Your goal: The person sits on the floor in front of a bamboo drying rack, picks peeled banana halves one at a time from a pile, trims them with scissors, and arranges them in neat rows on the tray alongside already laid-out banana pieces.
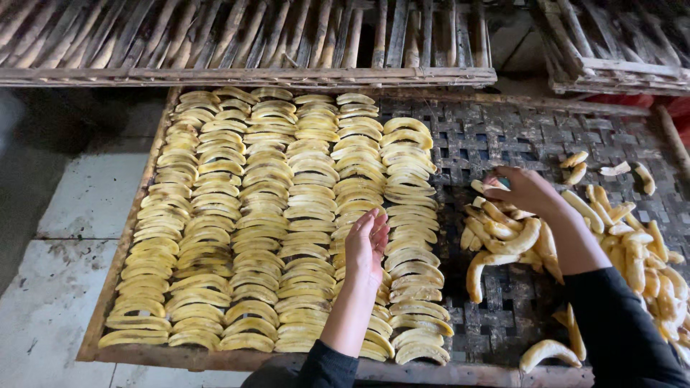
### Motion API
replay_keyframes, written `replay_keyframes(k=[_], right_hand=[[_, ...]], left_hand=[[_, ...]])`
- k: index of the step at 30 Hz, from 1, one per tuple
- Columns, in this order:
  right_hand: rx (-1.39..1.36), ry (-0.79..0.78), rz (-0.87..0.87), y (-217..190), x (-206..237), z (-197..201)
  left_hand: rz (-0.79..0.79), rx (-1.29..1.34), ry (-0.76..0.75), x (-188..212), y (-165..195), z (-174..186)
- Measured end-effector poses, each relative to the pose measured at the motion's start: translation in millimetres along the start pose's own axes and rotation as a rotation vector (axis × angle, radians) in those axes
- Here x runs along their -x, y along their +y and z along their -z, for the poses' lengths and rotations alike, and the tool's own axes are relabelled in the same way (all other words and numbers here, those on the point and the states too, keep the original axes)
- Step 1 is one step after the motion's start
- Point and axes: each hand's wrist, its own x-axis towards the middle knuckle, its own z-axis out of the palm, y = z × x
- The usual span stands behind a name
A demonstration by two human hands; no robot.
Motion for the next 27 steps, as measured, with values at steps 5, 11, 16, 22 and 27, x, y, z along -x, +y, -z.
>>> replay_keyframes(k=[5, 11, 16, 22, 27], right_hand=[[0.132, -0.168, -0.087, -23, -12, -1], [0.018, 0.078, -0.084, -6, -8, 6], [0.216, 0.186, 0.047, 6, 40, 7], [0.159, 0.005, 0.091, 3, 136, -18], [0.258, -0.023, 0.026, -9, 158, -14]], left_hand=[[-0.004, 0.003, -0.001, 0, -1, 3], [-0.007, -0.004, -0.009, -1, -3, 4], [-0.006, -0.012, -0.025, 1, -6, 5], [-0.013, -0.025, -0.016, -1, -8, 6], [-0.106, -0.208, -0.008, 10, -18, -2]])
